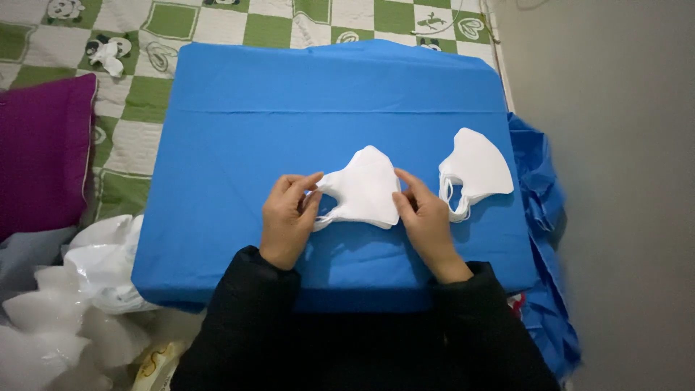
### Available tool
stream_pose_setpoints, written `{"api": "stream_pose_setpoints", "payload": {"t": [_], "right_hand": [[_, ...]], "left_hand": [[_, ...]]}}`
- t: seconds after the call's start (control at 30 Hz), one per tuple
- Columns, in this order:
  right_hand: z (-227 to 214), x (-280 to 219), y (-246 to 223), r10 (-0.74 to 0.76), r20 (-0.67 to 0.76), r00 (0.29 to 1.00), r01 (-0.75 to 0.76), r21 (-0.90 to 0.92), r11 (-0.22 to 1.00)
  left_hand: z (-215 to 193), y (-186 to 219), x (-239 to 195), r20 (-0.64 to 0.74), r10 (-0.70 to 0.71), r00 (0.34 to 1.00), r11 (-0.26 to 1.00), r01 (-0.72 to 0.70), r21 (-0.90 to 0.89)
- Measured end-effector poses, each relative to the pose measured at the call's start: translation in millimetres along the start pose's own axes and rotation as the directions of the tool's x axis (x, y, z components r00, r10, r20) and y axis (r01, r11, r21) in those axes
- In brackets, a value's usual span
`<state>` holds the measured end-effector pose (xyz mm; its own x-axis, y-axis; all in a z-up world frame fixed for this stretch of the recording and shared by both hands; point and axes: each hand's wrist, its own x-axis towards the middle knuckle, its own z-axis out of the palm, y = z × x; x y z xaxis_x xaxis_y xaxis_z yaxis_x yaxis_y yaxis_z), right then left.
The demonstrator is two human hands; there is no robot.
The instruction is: The person is packaging face masks into plastic bags and performing a manual inspection and sorting of individual masks on a work surface.
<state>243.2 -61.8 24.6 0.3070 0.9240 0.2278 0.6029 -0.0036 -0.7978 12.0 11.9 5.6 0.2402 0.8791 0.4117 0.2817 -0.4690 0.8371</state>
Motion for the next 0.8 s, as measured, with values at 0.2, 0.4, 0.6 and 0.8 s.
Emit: {"api": "stream_pose_setpoints", "payload": {"t": [0.2,0.4,0.6,0.8], "right_hand": [[4,-1,2,-0.114,0.036,0.993,0.118,-0.149,0.982],[6,-1,3,-0.169,0.061,0.984,0.178,-0.211,0.961],[5,-3,5,-0.186,0.070,0.980,0.197,-0.236,0.951],[6,-2,9,-0.193,0.085,0.978,0.209,-0.279,0.937]], "left_hand": [[-1,0,-3,-0.005,-0.005,1.000,0.995,0.005,0.105],[0,-9,-4,0.099,0.008,0.995,0.969,-0.032,0.244],[-4,-3,-3,0.138,-0.007,0.990,0.947,-0.037,0.318],[-5,-2,-2,0.136,-0.047,0.990,0.953,0.004,0.303]]}}
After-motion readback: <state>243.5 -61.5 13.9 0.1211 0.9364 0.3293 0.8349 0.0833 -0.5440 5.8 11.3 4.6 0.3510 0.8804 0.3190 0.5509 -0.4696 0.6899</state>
